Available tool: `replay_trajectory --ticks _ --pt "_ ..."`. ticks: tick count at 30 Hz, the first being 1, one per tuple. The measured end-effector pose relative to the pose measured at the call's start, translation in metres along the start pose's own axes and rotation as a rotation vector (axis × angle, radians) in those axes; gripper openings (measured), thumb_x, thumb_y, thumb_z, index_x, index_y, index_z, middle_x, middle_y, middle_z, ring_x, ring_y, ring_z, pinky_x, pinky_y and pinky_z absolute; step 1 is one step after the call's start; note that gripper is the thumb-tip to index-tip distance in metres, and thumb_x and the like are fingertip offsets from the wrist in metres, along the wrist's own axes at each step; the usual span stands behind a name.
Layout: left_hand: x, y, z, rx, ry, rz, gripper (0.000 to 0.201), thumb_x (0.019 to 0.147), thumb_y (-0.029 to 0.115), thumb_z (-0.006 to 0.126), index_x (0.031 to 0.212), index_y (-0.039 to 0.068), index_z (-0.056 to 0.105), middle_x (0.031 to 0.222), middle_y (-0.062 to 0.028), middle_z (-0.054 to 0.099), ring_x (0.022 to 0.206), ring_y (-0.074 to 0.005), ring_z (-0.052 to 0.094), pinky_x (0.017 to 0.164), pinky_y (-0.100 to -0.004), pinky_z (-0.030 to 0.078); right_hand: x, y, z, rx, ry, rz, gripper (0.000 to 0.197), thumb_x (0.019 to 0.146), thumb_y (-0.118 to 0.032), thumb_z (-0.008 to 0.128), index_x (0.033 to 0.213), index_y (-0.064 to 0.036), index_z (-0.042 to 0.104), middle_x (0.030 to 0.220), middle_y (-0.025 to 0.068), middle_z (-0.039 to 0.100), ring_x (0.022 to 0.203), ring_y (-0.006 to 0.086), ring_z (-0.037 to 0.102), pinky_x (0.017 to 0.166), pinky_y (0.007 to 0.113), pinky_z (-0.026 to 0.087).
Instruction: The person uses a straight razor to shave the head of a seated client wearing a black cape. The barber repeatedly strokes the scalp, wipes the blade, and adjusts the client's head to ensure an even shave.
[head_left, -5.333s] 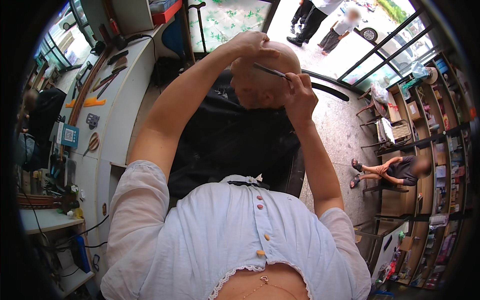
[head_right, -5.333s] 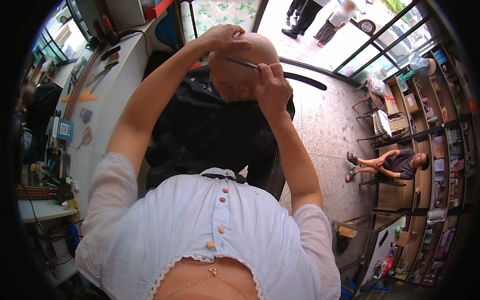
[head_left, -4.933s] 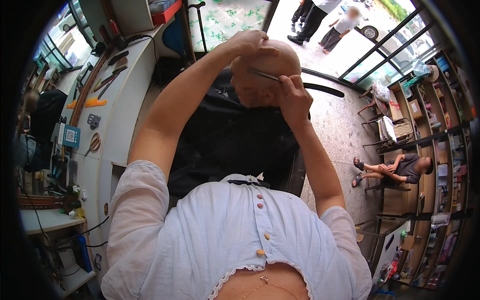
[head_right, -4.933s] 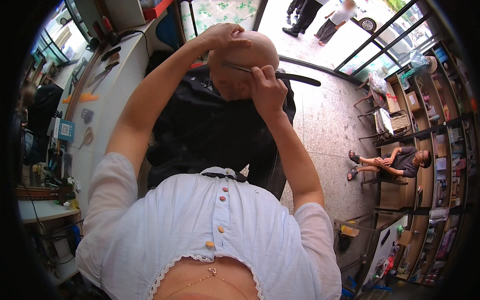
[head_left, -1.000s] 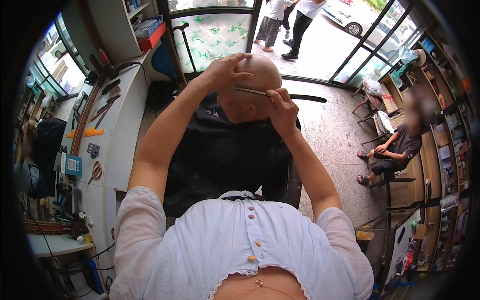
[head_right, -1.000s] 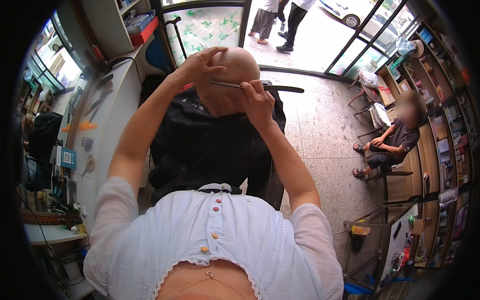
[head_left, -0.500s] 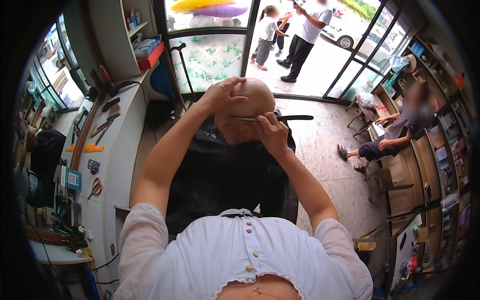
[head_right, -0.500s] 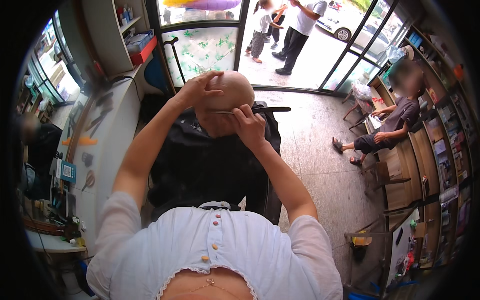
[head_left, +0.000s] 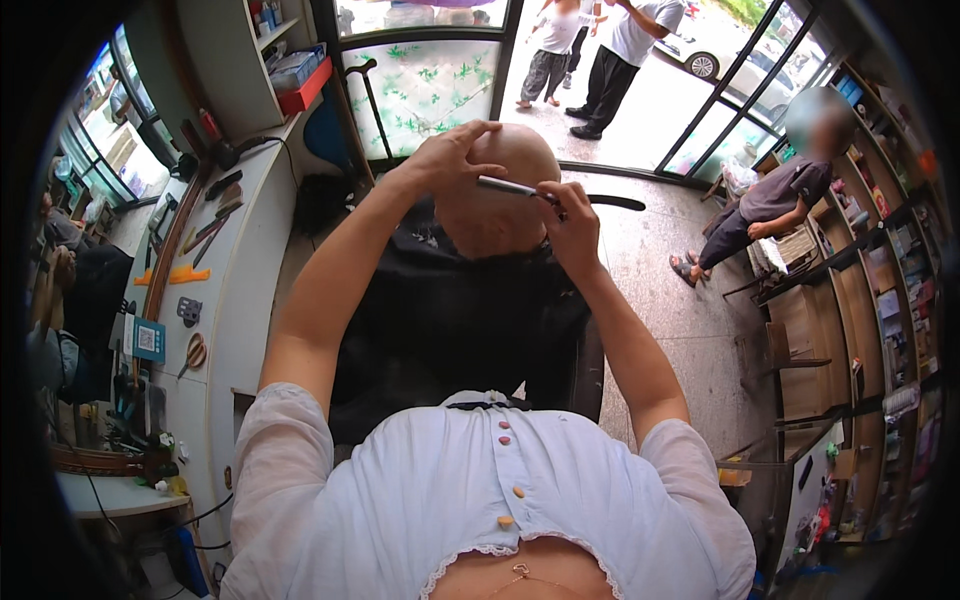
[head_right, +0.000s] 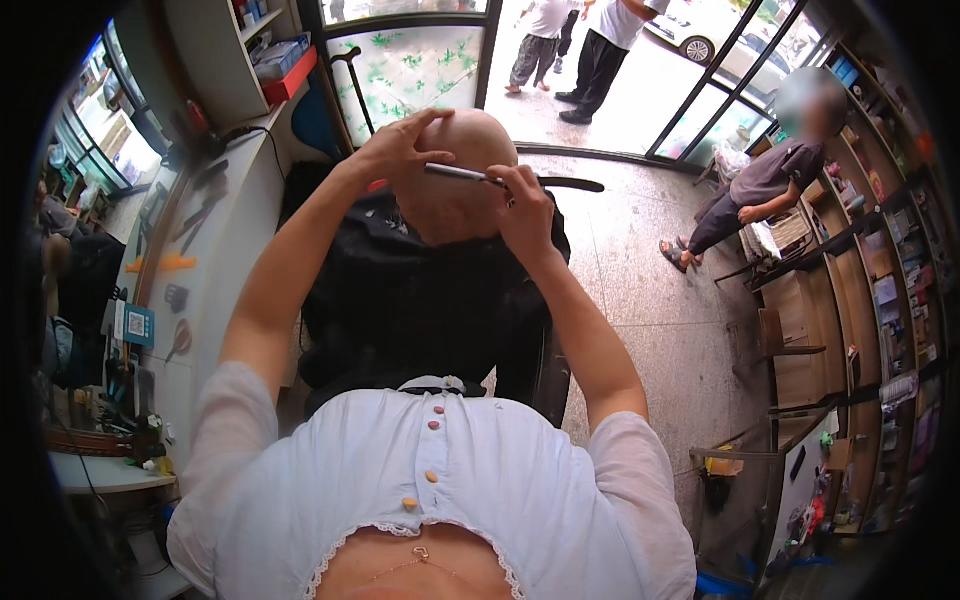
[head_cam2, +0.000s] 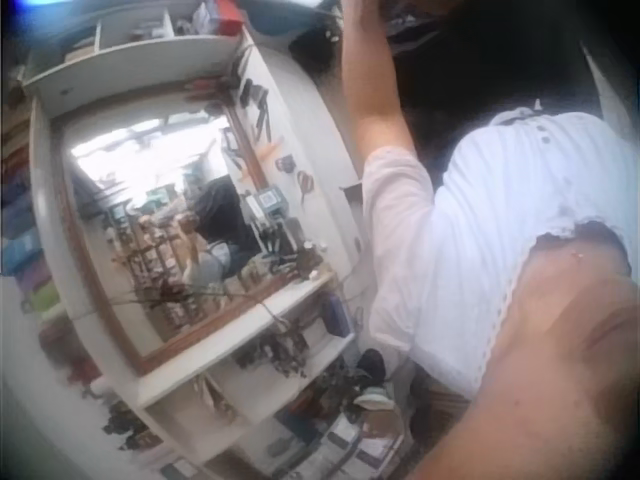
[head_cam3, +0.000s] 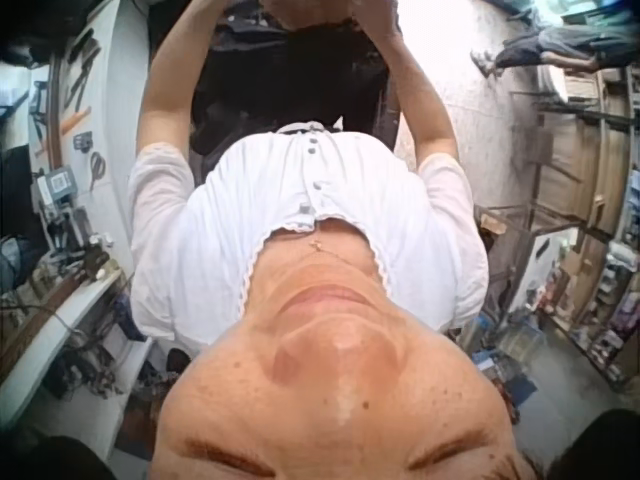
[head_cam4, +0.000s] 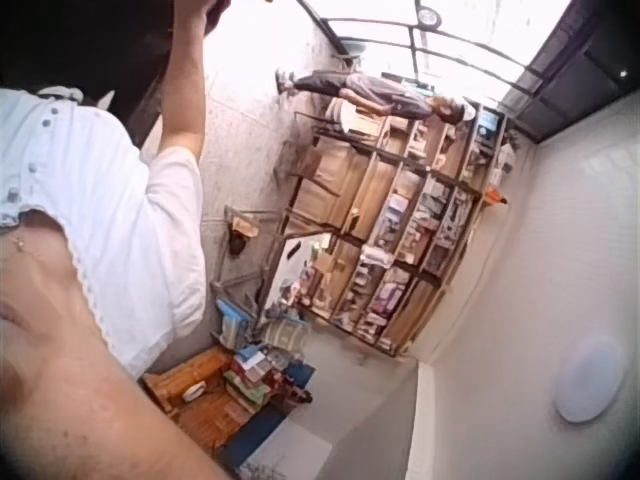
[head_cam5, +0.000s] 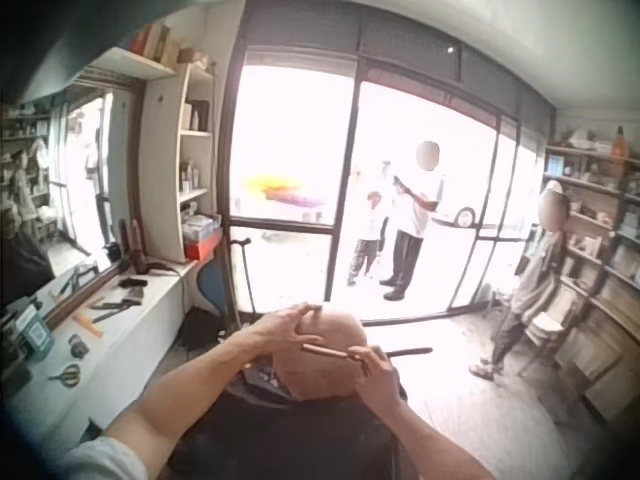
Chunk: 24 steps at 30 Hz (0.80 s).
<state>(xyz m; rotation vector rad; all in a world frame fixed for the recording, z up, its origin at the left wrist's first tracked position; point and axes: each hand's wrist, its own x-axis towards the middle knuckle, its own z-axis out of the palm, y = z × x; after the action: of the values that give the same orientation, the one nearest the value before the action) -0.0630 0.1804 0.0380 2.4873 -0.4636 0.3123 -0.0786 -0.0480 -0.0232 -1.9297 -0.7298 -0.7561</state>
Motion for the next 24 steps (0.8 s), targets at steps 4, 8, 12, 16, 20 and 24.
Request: replay_trajectory --ticks 4,8,12,16,20,24 --pt "0.005 -0.002 0.003 0.07 -0.009 -0.028 0.081 0.069 0.061 0.071 0.134 0.022 0.042 0.119 -0.0205 0.056 0.109 -0.0355 0.057 0.091 -0.042 0.048 0.005 0.009 -0.008 0.002 -0.019 0.008 0.012 0.08 -0.009 0.069 0.091 -0.0097 0.065 0.082 0.005 0.059 0.064 0.0181 0.063 0.057 0.029 0.05" --pt "0.005 0.004 0.003 0.057 -0.002 -0.043 0.077 0.07 0.059 0.071 0.131 0.021 0.045 0.115 -0.0213 0.057 0.106 -0.0357 0.058 0.089 -0.0422 0.049 0.007 0.013 -0.008 -0.025 0.007 -0.001 0.013 0.08 -0.01 0.069 0.092 -0.0105 0.065 0.083 0.0045 0.059 0.065 0.0176 0.063 0.058 0.029 0.05" --pt "0.006 0.003 0.006 0.062 0.038 -0.052 0.074 0.071 0.057 0.071 0.13 0.018 0.047 0.116 -0.0185 0.058 0.106 -0.0334 0.059 0.089 -0.0398 0.048 0.0 0.018 -0.007 -0.111 0.005 -0.031 0.013 0.079 -0.01 0.069 0.092 -0.0116 0.065 0.084 0.0043 0.059 0.066 0.0187 0.063 0.057 0.031 0.05" --pt "0.008 0.005 0.008 0.067 0.048 -0.042 0.074 0.072 0.056 0.07 0.13 0.016 0.047 0.117 -0.0172 0.059 0.106 -0.0321 0.059 0.09 -0.0388 0.048 -0.008 0.026 -0.006 -0.196 -0.022 -0.146 0.014 0.078 -0.008 0.068 0.091 -0.0122 0.065 0.084 0.0038 0.06 0.066 0.0203 0.063 0.057 0.032 0.05" --pt "0.008 0.003 0.01 0.025 0.062 -0.04 0.068 0.074 0.053 0.07 0.13 0.021 0.048 0.116 -0.0193 0.058 0.105 -0.0341 0.059 0.088 -0.0411 0.048 -0.004 0.018 -0.006 -0.14 0.003 -0.076 0.017 0.075 -0.005 0.066 0.091 -0.0128 0.065 0.084 0.0033 0.06 0.065 0.0231 0.063 0.057 0.033 0.051" --pt "0.008 0.004 0.008 0.015 0.059 -0.041 0.068 0.075 0.054 0.069 0.13 0.021 0.048 0.115 -0.0192 0.058 0.106 -0.0334 0.059 0.089 -0.0405 0.048 -0.009 0.024 -0.007 -0.252 -0.033 -0.232 0.018 0.076 -0.007 0.071 0.093 -0.0098 0.065 0.085 0.0051 0.061 0.064 0.0205 0.063 0.056 0.031 0.051"
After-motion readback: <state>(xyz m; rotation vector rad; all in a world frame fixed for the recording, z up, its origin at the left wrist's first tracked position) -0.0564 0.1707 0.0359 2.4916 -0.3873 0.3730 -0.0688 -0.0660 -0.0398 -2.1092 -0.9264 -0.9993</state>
